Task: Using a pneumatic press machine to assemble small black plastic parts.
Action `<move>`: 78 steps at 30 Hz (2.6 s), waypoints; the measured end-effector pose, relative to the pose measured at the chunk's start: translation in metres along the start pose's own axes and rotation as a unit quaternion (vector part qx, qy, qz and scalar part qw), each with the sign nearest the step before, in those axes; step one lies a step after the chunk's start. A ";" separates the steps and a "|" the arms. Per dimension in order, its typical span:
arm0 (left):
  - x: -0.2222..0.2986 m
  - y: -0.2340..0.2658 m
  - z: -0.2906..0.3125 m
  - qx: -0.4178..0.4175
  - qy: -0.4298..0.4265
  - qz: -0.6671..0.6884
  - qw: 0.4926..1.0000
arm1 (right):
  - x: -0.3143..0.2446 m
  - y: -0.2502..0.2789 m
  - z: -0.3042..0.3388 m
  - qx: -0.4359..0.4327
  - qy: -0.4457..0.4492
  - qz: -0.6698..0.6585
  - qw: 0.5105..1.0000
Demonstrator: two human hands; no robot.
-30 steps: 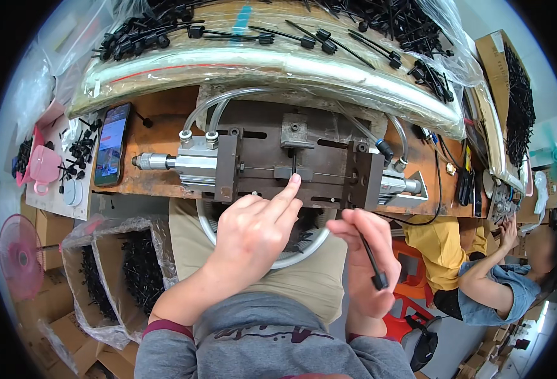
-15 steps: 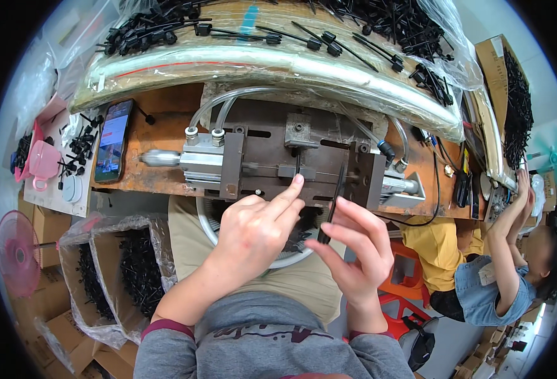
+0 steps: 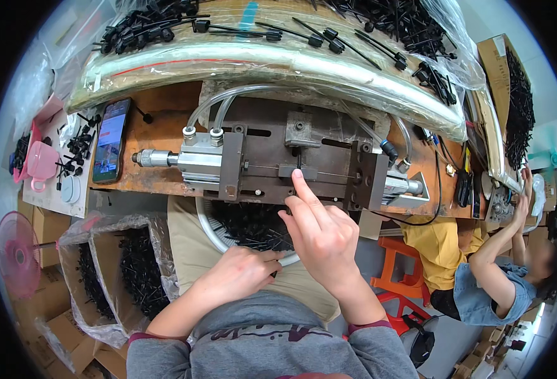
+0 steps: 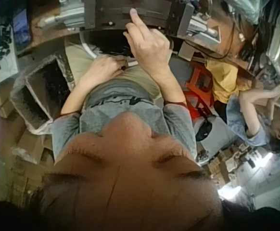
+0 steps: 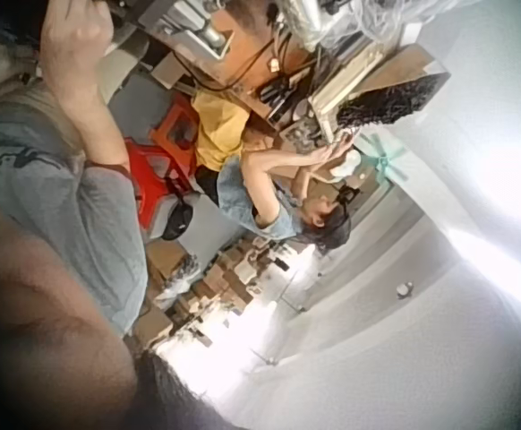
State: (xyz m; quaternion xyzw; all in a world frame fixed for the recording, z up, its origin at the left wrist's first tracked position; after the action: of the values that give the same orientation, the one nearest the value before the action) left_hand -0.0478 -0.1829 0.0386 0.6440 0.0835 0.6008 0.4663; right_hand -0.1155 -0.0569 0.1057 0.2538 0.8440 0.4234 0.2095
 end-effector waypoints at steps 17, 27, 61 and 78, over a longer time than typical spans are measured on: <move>-0.014 -0.016 -0.004 0.104 0.014 0.005 0.994 | 0.082 0.063 -0.094 0.100 -0.068 -0.041 0.992; -0.008 -0.025 0.002 0.098 -0.011 0.011 0.995 | 0.206 0.049 -0.178 -0.241 -0.085 0.040 0.966; 0.041 0.030 0.000 0.206 -0.144 0.082 0.964 | 0.158 0.064 -0.175 -0.085 0.004 0.160 0.983; 0.046 0.082 0.004 0.278 -0.131 0.277 0.910 | 0.003 0.055 -0.008 0.080 0.315 0.039 0.945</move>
State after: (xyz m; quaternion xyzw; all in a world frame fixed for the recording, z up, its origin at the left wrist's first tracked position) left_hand -0.0687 -0.1991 0.1287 0.8178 0.0034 0.5685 0.0895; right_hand -0.1083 -0.0312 0.1550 0.1565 0.8874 0.4208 -0.1045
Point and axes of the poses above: each hand's wrist, its own z-axis away from the middle knuckle, its own y-axis out of the back of the hand, x = y × z, the point moved 4 cm from there along -z, towards the middle knuckle, and after that the axes turned 12 degrees about y, right-handed, at the moved point
